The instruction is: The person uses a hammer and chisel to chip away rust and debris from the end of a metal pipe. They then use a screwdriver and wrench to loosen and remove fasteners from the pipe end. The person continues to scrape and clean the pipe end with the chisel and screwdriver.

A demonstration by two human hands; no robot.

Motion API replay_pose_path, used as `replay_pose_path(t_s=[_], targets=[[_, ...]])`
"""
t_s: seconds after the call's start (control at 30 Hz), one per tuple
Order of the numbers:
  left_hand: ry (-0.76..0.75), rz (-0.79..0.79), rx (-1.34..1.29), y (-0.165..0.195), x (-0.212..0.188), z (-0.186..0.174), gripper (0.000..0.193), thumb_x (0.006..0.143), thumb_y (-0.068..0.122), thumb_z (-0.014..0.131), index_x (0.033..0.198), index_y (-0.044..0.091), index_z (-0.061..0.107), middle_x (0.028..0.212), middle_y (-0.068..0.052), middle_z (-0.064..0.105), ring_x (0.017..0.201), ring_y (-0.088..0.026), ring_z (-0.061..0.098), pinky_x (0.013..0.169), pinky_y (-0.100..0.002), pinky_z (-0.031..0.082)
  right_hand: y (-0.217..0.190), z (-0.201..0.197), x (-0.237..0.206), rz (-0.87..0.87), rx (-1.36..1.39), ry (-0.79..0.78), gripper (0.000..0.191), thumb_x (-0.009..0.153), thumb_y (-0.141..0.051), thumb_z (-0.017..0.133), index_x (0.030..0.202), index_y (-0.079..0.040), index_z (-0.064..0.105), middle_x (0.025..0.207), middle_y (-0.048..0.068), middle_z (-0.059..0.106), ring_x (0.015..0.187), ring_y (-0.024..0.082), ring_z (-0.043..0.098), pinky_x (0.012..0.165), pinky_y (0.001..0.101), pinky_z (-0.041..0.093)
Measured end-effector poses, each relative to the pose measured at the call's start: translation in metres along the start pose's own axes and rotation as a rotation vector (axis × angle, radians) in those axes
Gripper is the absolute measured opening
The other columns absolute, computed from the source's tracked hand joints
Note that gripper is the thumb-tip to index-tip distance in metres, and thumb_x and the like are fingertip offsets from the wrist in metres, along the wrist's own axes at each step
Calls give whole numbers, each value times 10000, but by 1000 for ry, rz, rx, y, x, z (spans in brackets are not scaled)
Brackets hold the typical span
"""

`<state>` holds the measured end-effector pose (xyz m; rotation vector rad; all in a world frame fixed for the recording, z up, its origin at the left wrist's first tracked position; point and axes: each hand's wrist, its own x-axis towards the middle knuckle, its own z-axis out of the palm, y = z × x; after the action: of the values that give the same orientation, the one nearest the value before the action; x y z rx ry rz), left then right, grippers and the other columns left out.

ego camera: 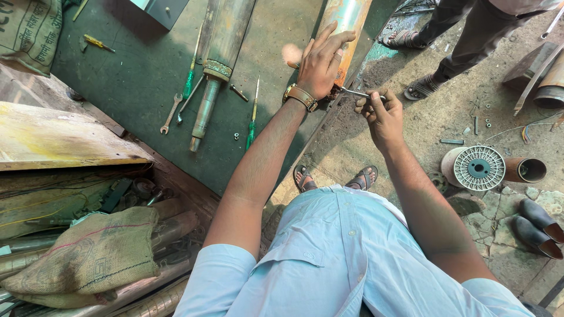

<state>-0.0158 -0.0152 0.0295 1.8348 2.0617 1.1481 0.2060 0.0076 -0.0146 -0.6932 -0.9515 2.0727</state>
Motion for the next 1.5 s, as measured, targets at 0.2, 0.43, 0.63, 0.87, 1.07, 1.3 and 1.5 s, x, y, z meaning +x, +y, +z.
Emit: replay_pose_path(t_s=[0.2,0.43,0.63,0.87,1.07,1.3,1.5], targets=[[-12,-9,1,3,1,-1,341,1065,172,486,1371,251,614,1356,-3,705,1527,-242,375,1231,-525,285,1,8,-3,-13,85,-50,99,1115,-146,577,1097,-49,587,1016,143,708,932,225,723,857,356,601],[-19,-22,-15,9,2,-8,316,1053,173,496,1332,228,631,1385,4,678,1517,-254,396,1214,-516,297,10,24,1,91,246,26,105,1070,-140,585,1093,-43,618,1019,141,729,915,227,729,862,360,610],[-16,-21,-2,16,5,-12,307,1036,166,503,1300,220,650,1436,46,639,1517,-253,397,1213,-510,304,6,39,5,85,139,158,93,1043,-132,654,1069,-54,609,972,146,732,853,230,730,771,363,610],[-80,-70,-57,11,6,-9,255,1017,161,537,1158,222,740,1422,70,668,1529,-241,364,1233,-567,208,-30,66,1,-734,-1230,-191,159,1034,-173,701,971,-40,638,857,106,718,764,209,703,660,357,541],[-71,-55,-101,6,5,-8,274,1029,151,510,1164,209,741,1384,90,692,1543,-250,345,1257,-569,210,-29,32,8,-380,-845,15,238,1136,-177,614,945,-36,616,810,79,645,675,129,593,598,288,470],[-64,-66,-81,5,3,-5,258,1021,167,528,1136,186,758,1369,61,699,1523,-262,364,1222,-568,211,7,14,8,-130,-297,123,258,1097,-234,578,1120,-6,696,895,61,733,765,119,700,676,248,563],[-44,-13,-70,6,4,-6,237,1032,188,540,1148,168,745,1347,15,706,1502,-298,392,1187,-539,285,5,10,9,8,8,116,251,1047,-197,615,1164,20,667,933,110,724,832,177,721,768,306,621]])
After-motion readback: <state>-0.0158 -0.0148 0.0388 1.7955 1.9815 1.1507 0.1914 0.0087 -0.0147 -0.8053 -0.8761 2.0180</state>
